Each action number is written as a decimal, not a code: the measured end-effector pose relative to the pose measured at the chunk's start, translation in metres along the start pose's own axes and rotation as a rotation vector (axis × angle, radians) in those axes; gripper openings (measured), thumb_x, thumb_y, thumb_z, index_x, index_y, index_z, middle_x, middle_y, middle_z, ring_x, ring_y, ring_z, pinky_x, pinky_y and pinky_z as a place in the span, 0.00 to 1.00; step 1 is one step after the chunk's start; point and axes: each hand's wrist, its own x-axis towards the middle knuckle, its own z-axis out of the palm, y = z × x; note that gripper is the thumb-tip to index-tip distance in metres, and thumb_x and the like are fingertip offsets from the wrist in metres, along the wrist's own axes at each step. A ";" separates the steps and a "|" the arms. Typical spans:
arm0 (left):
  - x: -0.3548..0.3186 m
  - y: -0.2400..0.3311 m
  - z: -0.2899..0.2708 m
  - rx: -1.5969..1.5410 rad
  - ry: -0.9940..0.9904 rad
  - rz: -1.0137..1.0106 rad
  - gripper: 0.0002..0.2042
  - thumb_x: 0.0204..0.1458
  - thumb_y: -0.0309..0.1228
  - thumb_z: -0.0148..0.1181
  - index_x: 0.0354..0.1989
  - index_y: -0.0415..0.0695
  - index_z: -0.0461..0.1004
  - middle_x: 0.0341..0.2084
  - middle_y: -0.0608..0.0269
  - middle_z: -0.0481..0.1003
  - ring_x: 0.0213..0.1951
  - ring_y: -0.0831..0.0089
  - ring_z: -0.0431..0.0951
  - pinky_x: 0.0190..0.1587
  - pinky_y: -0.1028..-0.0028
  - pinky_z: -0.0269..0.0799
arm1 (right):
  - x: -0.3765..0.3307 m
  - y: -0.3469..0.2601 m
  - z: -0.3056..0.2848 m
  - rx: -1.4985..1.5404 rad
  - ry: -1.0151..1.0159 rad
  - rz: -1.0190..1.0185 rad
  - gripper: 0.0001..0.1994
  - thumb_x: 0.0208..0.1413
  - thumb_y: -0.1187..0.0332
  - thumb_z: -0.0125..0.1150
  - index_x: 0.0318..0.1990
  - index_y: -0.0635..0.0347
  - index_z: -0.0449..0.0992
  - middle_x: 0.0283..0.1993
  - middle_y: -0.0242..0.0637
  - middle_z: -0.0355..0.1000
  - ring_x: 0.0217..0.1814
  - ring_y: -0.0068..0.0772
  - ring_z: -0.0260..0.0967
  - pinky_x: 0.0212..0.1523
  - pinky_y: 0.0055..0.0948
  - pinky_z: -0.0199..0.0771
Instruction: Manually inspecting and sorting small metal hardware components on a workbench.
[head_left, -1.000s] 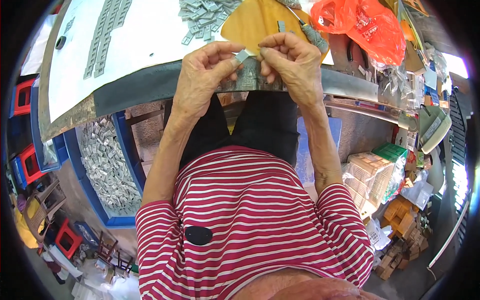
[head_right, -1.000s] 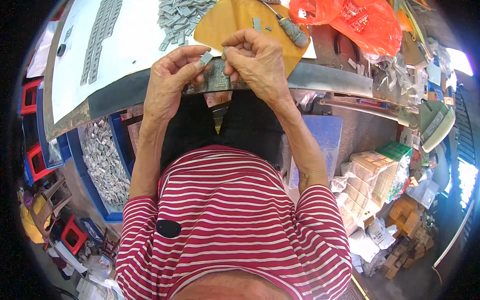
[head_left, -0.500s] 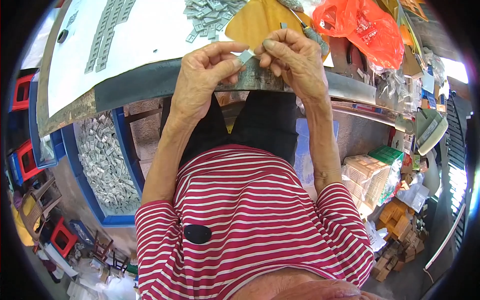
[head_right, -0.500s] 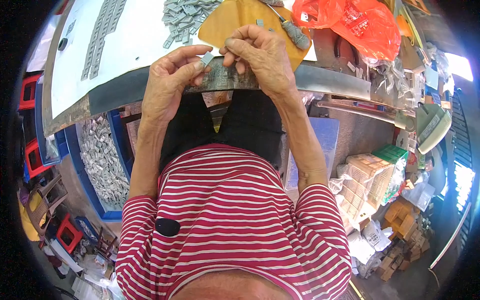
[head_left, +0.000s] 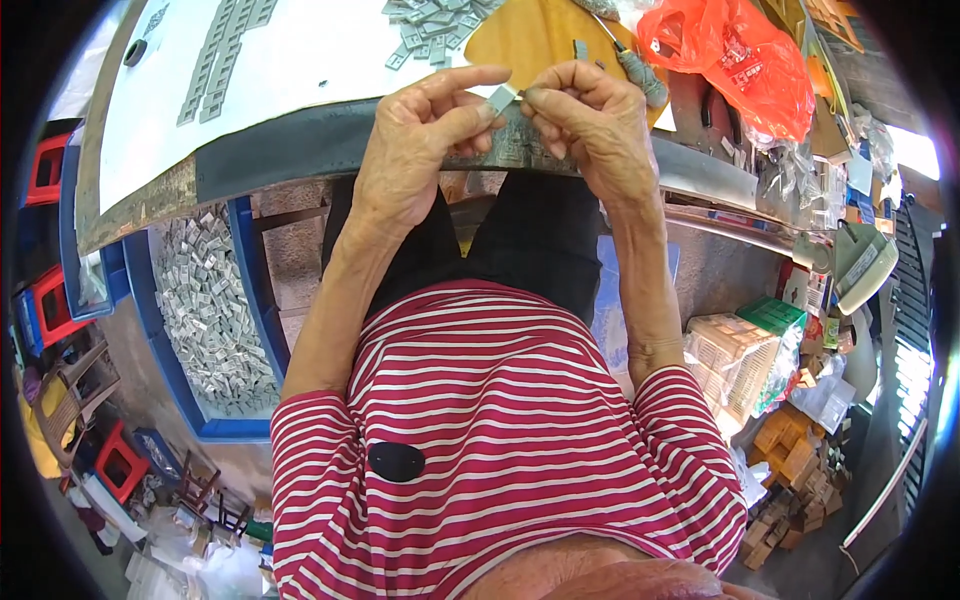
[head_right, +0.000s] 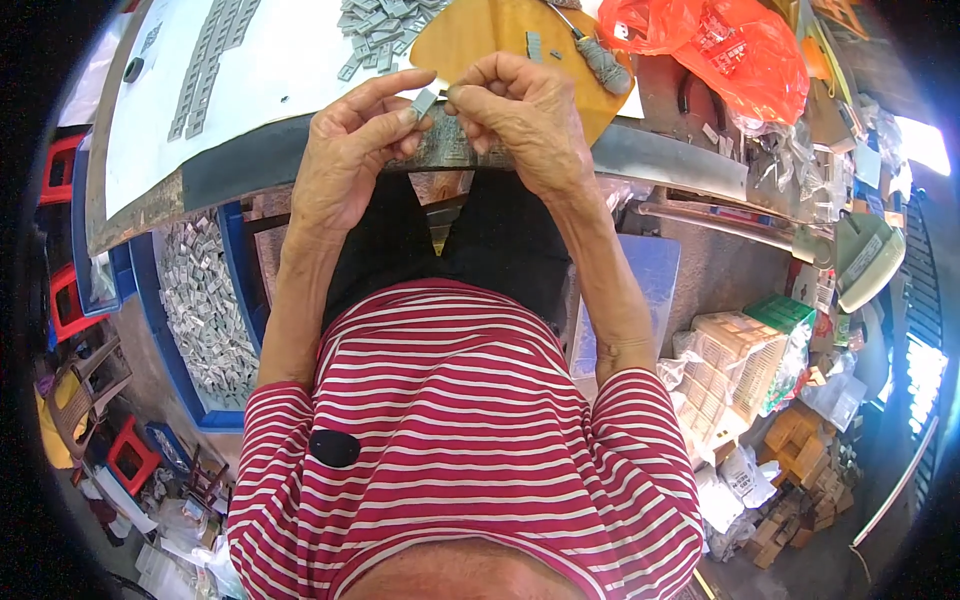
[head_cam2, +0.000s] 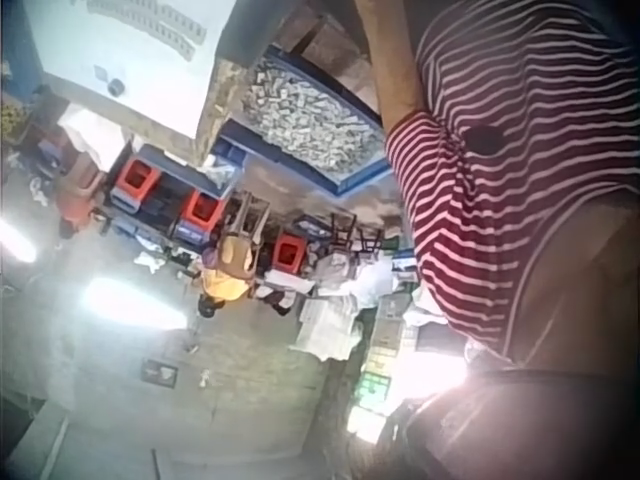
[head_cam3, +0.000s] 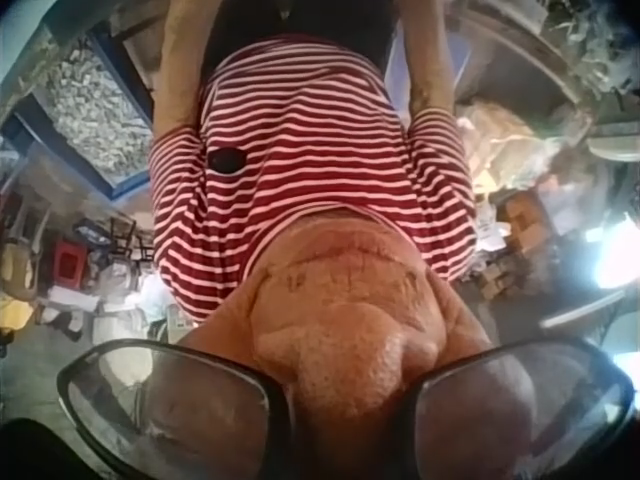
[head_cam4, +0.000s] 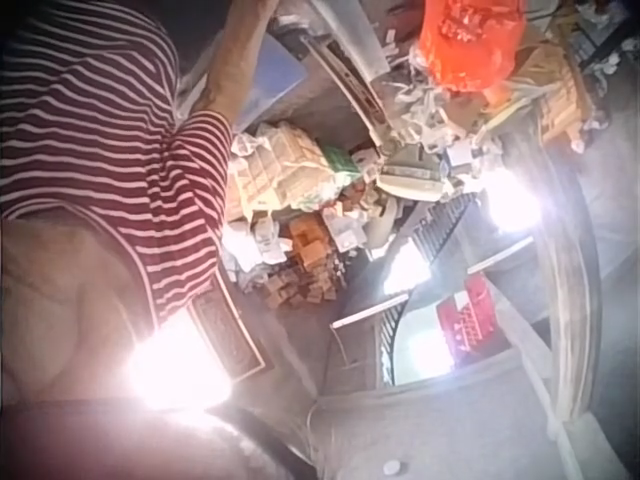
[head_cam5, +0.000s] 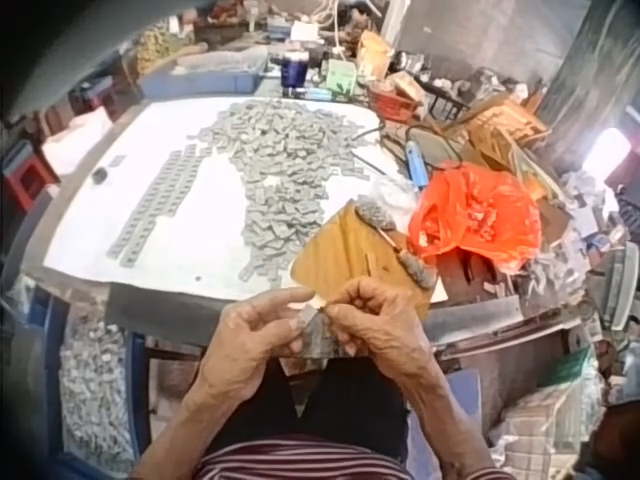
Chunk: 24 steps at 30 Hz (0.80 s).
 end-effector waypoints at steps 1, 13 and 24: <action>0.000 0.000 0.001 -0.002 -0.018 -0.017 0.12 0.48 0.23 0.53 0.42 0.36 0.71 0.21 0.65 0.72 0.23 0.83 0.69 0.29 0.85 0.67 | 0.000 -0.001 0.002 0.052 -0.019 0.008 0.06 0.47 0.72 0.58 0.30 0.67 0.71 0.20 0.31 0.68 0.18 0.14 0.62 0.18 0.13 0.61; -0.003 -0.002 -0.001 0.056 -0.064 -0.023 0.09 0.51 0.29 0.52 0.37 0.38 0.67 0.26 0.55 0.75 0.24 0.76 0.76 0.28 0.82 0.72 | 0.004 0.000 0.001 -0.030 -0.060 -0.035 0.05 0.48 0.72 0.57 0.30 0.65 0.71 0.21 0.29 0.66 0.18 0.13 0.58 0.19 0.12 0.56; -0.008 0.002 0.009 0.041 0.129 -0.011 0.09 0.50 0.27 0.53 0.37 0.35 0.68 0.24 0.57 0.75 0.25 0.78 0.75 0.28 0.84 0.69 | 0.002 0.000 0.005 0.161 -0.091 0.105 0.04 0.46 0.75 0.57 0.29 0.67 0.71 0.18 0.27 0.64 0.15 0.11 0.53 0.14 0.12 0.48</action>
